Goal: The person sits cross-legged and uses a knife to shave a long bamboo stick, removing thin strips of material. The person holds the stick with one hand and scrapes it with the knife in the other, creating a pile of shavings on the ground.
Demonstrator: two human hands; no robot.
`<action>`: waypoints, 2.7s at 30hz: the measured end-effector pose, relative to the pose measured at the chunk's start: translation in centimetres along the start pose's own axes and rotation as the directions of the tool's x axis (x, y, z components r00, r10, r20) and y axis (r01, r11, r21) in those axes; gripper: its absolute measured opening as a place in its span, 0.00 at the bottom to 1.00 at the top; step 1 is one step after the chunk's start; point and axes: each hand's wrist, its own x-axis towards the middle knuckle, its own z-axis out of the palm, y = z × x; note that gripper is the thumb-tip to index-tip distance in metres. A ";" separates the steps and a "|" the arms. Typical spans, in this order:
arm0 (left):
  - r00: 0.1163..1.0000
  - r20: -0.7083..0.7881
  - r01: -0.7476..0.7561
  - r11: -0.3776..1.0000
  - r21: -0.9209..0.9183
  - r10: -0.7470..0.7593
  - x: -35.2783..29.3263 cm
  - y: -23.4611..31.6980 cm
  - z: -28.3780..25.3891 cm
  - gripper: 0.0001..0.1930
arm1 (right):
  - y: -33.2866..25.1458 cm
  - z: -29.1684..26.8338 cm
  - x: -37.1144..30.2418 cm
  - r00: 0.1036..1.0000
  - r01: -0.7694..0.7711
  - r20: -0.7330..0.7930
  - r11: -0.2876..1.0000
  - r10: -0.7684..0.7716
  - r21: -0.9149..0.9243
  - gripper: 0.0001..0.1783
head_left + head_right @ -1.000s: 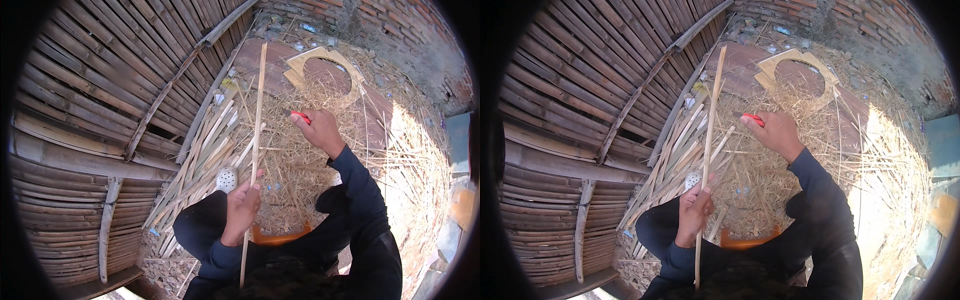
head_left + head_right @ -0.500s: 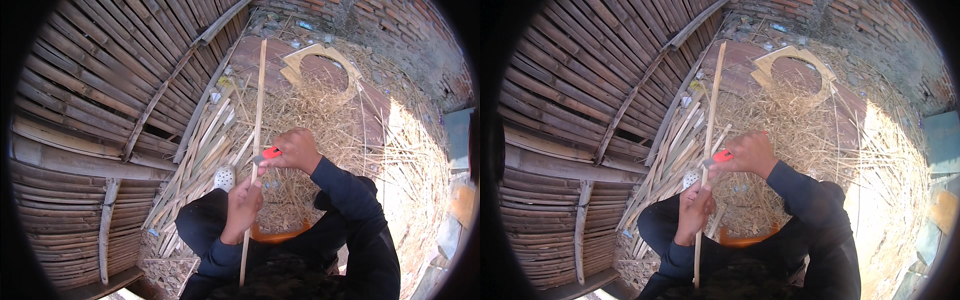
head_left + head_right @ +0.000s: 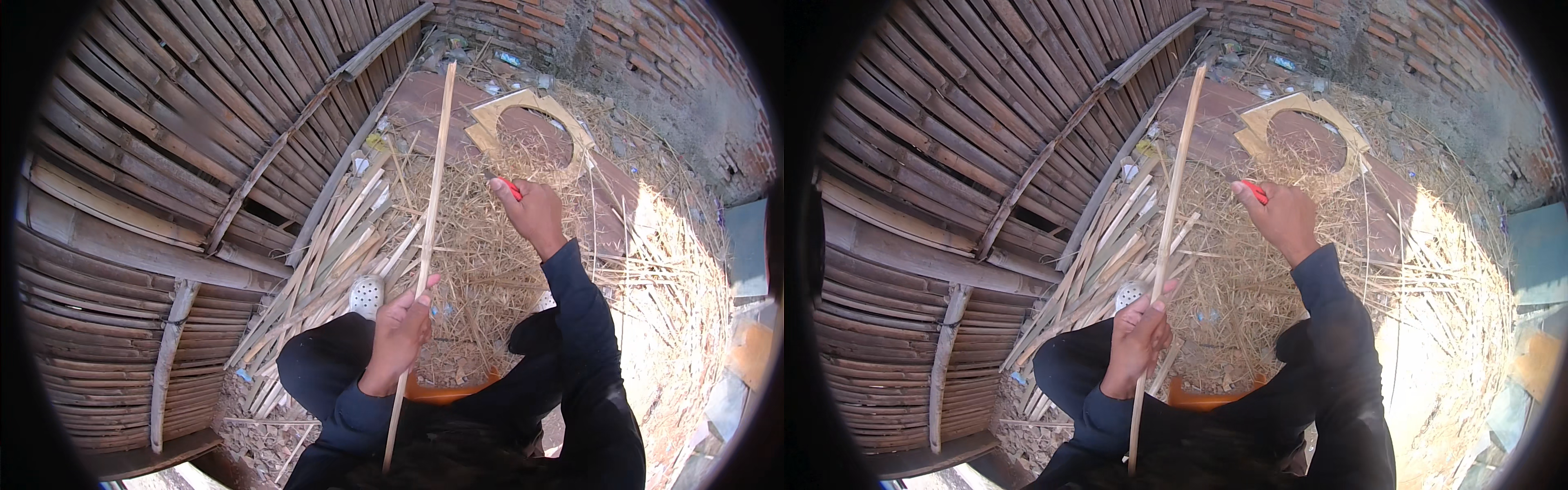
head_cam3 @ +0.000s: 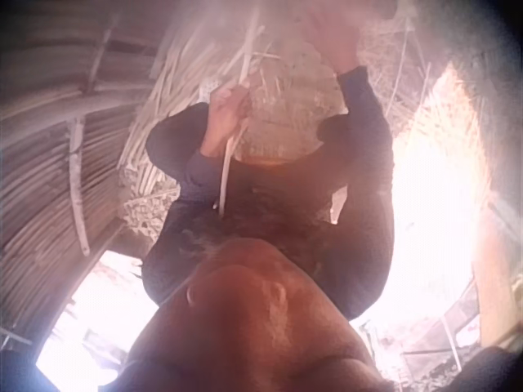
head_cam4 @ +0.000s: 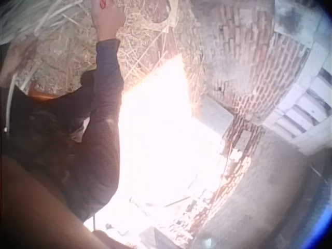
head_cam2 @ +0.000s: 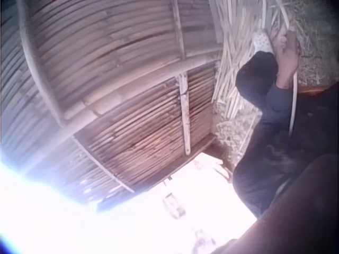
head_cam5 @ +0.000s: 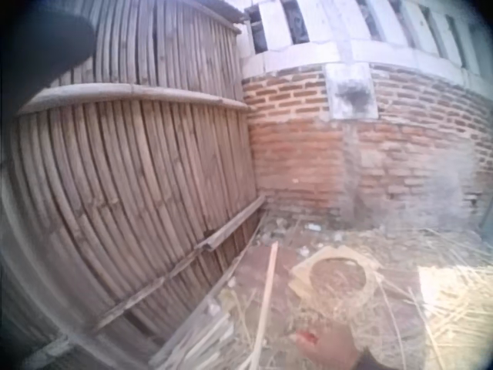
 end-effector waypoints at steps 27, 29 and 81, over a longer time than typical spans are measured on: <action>0.998 0.030 -0.061 0.934 0.351 0.054 -1.0 -1.7 0.3 0.20 | -2.2 1.6 -0.8 0.944 0.329 0.060 0.942 -0.326 -0.058 0.35; 0.994 -0.001 -0.103 0.922 0.372 0.111 -1.1 -1.3 0.3 0.20 | -3.9 1.9 -3.3 0.883 0.466 0.044 0.884 -0.467 0.036 0.35; 0.932 0.333 -0.047 0.864 0.501 -0.143 4.3 4.2 5.4 0.14 | 1.1 -1.6 1.6 0.965 -0.261 0.255 0.229 0.058 0.938 0.26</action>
